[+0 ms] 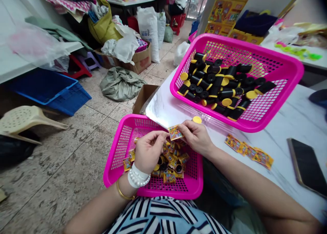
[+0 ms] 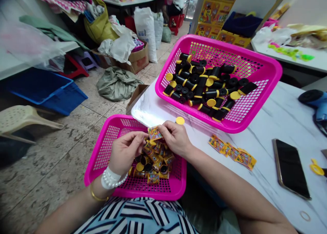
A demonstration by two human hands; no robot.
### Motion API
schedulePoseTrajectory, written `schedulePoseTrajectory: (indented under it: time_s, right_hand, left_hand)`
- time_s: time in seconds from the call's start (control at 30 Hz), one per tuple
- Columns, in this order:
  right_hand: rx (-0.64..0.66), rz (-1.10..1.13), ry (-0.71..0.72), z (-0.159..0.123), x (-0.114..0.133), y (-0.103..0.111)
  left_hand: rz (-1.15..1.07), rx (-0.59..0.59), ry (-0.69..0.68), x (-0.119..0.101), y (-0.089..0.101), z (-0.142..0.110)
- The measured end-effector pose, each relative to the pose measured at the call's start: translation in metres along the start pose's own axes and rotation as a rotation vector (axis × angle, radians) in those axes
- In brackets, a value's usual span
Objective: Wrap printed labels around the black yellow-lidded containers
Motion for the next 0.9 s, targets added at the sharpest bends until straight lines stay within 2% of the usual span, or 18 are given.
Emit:
schedulePoseTrajectory:
  time_s: [0.17,0.33,0.53,0.63,0.73,0.8,0.9]
  right_hand:
    - [-0.011,0.009,0.047,-0.001,0.006,0.002]
    - [-0.022,-0.039,0.108,-0.002,0.015,0.001]
    - [-0.105,-0.169,0.262,-0.005,0.029,0.005]
    - [-0.071,-0.212,0.342,-0.008,0.032,-0.001]
    - [0.019,-0.243,0.445,-0.012,0.039,-0.008]
    - [0.039,-0.388,0.511,-0.010,0.044,-0.004]
    - [-0.049,-0.805,0.493,0.003,0.043,0.019]
  left_hand:
    - [-0.110,-0.022,0.048,0.010,0.002,0.005]
    - [-0.132,0.025,0.121,0.018,-0.005,0.004]
    - [-0.075,-0.036,0.084,0.014,-0.001,0.005]
    - [-0.110,-0.016,0.166,0.021,-0.005,0.005]
    - [-0.147,0.044,0.313,0.037,-0.012,0.005]
    - [-0.174,0.063,0.393,0.045,-0.013,0.007]
    - [-0.247,0.060,0.453,0.049,-0.008,0.015]
Point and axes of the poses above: each hand's wrist, its own z-axis towards the middle knuckle, its own y-axis out of the back of the hand, x = y × z, the point moved 10 cm from there along z, towards the middle knuckle, and after that the axes turned 10 degrees about -x, right-handed, at the moved point
